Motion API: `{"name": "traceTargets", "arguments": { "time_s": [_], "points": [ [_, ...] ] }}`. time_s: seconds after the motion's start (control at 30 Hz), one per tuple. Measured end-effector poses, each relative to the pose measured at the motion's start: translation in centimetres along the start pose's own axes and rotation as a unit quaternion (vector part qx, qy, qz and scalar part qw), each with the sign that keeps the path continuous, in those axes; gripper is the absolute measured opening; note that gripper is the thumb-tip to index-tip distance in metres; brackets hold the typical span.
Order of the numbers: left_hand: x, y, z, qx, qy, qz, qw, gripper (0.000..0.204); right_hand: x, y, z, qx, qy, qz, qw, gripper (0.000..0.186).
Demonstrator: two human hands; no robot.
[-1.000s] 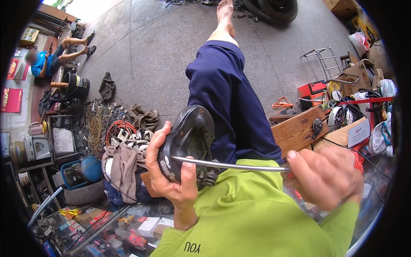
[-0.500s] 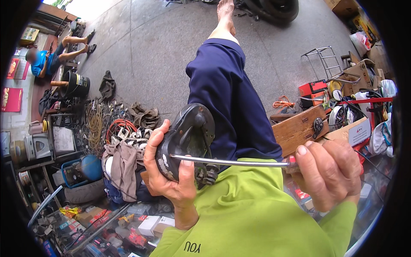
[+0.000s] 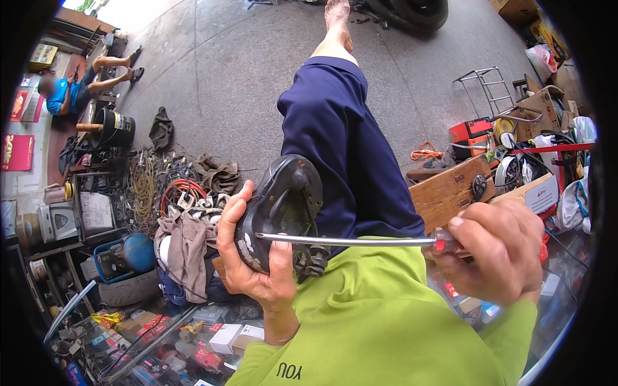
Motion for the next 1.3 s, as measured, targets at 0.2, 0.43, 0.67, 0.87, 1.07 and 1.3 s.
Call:
{"name": "traceTargets", "arguments": {
  "time_s": [0.2,0.43,0.67,0.87,1.07,1.3],
  "points": [
    [0.0,0.1,0.2,-0.002,-0.004,0.000,1.000,0.053,-0.5,1.1,1.8,0.058,-0.040,0.003,0.998,0.028],
    [-0.1,0.2,0.2,0.009,-0.004,0.007,1.000,0.055,-1.2,3.1,3.9,0.291,-0.174,0.207,0.918,0.024],
    [-0.7,-0.9,-0.9,-0.027,0.083,-0.089,0.992,0.054,0.0,0.0,0.5,0.044,-0.024,0.020,0.999,0.035],
    [-0.7,-1.0,-0.6,0.015,0.061,-0.142,0.988,0.051,0.0,-0.4,0.5,-0.022,-0.008,0.000,1.000,0.024],
    [-1.2,0.4,-0.4,0.051,0.054,-0.068,0.995,0.051,1.4,2.4,0.8,0.159,-0.024,0.074,0.984,0.021],
    [-0.5,-1.8,-1.3,-0.009,0.078,-0.141,0.987,0.050,0.3,-0.8,-0.8,0.093,0.123,0.019,0.988,0.038]
  ]
}}
Point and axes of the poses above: each hand's wrist, its own x-axis towards the middle knuckle, its own z-axis out of the palm, y = z × x, the point moved 10 cm from there along x, towards the middle knuckle, and after that the axes turned 10 degrees about y, right-handed, at the moved point
